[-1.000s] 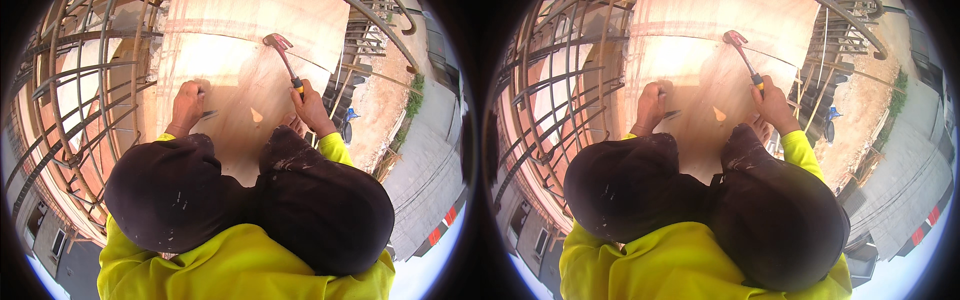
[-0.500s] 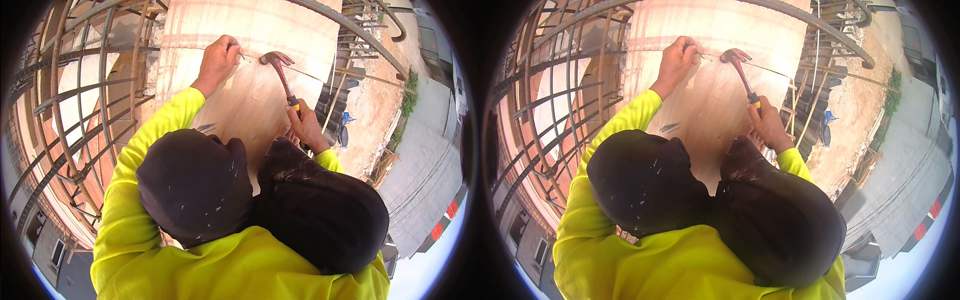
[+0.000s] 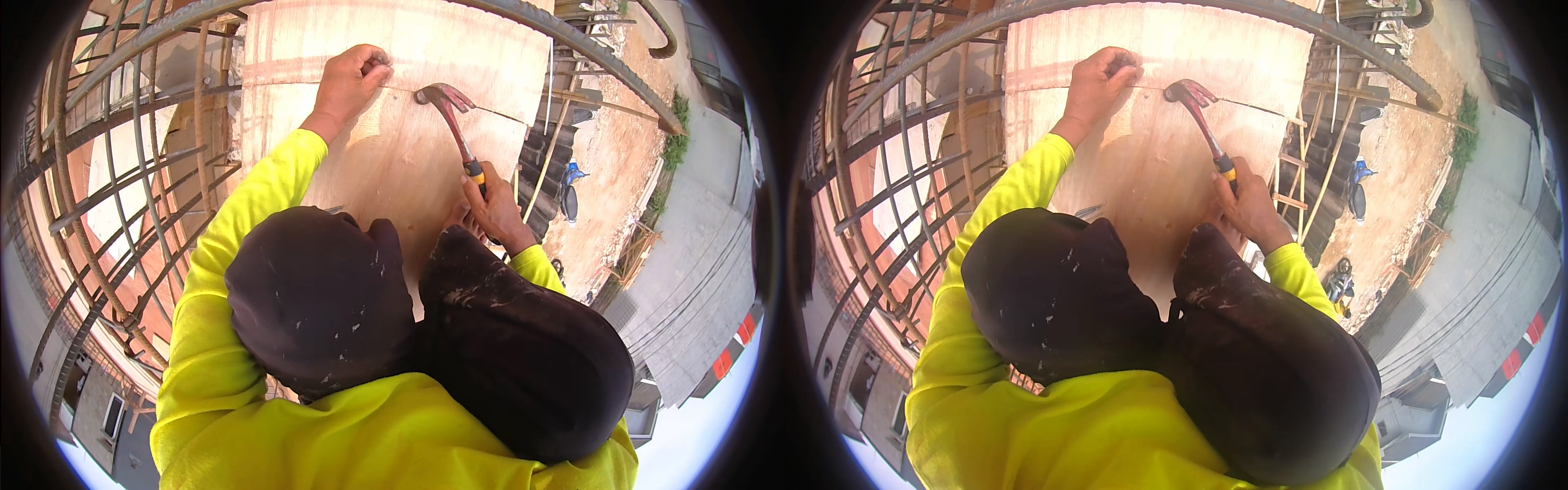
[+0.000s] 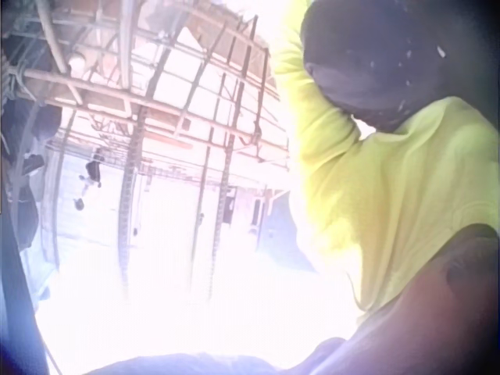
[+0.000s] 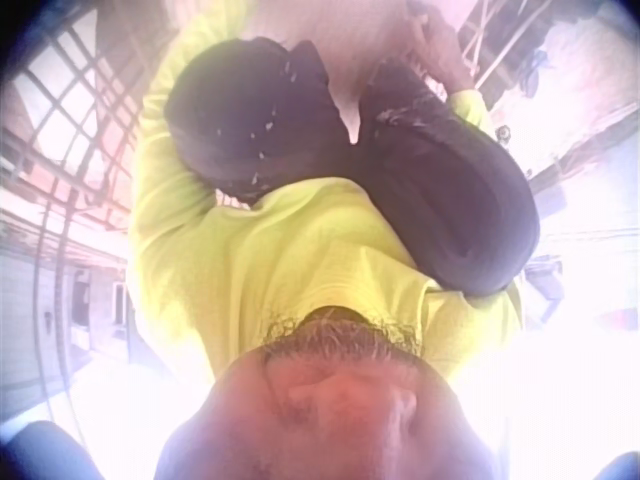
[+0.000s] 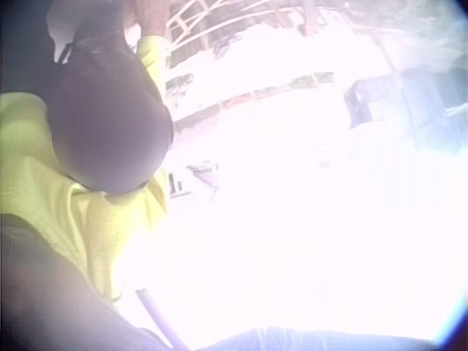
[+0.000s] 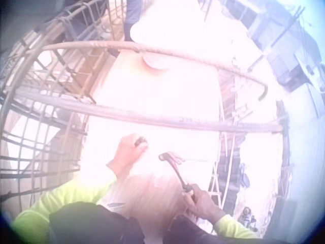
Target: The person saws a plywood sheet, positions it on a metal framework, and secures it with nails using a hammer. The person also marks the plywood with a pencil and uses a measuring tape.
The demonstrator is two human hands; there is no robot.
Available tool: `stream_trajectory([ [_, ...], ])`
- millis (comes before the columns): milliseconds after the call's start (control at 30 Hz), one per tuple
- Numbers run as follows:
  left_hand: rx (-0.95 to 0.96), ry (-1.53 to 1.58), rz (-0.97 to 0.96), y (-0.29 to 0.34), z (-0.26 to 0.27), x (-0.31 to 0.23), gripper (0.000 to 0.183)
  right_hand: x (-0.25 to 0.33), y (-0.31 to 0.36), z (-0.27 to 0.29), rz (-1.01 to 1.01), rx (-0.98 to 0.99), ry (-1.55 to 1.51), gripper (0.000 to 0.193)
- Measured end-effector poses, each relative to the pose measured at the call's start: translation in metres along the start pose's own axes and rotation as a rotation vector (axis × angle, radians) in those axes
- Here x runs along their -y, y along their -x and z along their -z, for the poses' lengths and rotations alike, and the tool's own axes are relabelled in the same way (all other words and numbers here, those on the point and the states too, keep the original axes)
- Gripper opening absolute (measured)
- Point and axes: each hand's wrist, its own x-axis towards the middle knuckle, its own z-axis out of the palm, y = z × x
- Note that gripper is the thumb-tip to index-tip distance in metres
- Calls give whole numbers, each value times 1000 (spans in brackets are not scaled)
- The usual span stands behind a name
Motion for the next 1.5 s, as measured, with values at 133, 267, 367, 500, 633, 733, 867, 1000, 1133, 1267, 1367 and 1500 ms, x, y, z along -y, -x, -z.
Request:
stream_trajectory([
  [133, -84, -41, 37, 1, 7, 4, 14, -3, 0, -2, 7, -14, -28, 25],
  [267, -58, 23, 35, 5, 9, 7, 11, -3, 1, -2, 36, -23, 8, 26],
  [367, -36, 17, -19, 5, 4, 7, 12, 1, 0, 0, 46, -54, -16, 28],
  [500, 17, -66, -61, 2, -1, 3, 12, 13, -5, 4, 55, -81, -32, 28],
  [633, 60, -228, -99, 2, -2, 2, 12, 26, -10, 10, 79, -88, -14, 27],
  [733, 29, -174, -81, 2, -4, 4, 12, 38, -13, 14, 165, -101, -10, 28],
  [867, 17, -235, -123, 1, -8, 6, 12, 54, -15, 20, 210, -98, -13, 30],
  [1000, 8, -312, -149, -1, -8, 5, 14, 66, -17, 26, 203, -70, 7, 33],
  [1133, 42, -401, -86, -2, -8, 2, 15, 72, -19, 30, 275, -34, 140, 39],
  [1267, -5, -312, -135, -1, -11, 2, 16, 78, -16, 31, 223, -56, 104, 39],
  [1367, 13, -321, -110, -3, -12, 2, 17, 82, -17, 33, 216, -62, 124, 38],
  [1500, -8, -371, -136, -2, -13, 1, 17, 84, -21, 37, 222, -45, 163, 37],
])
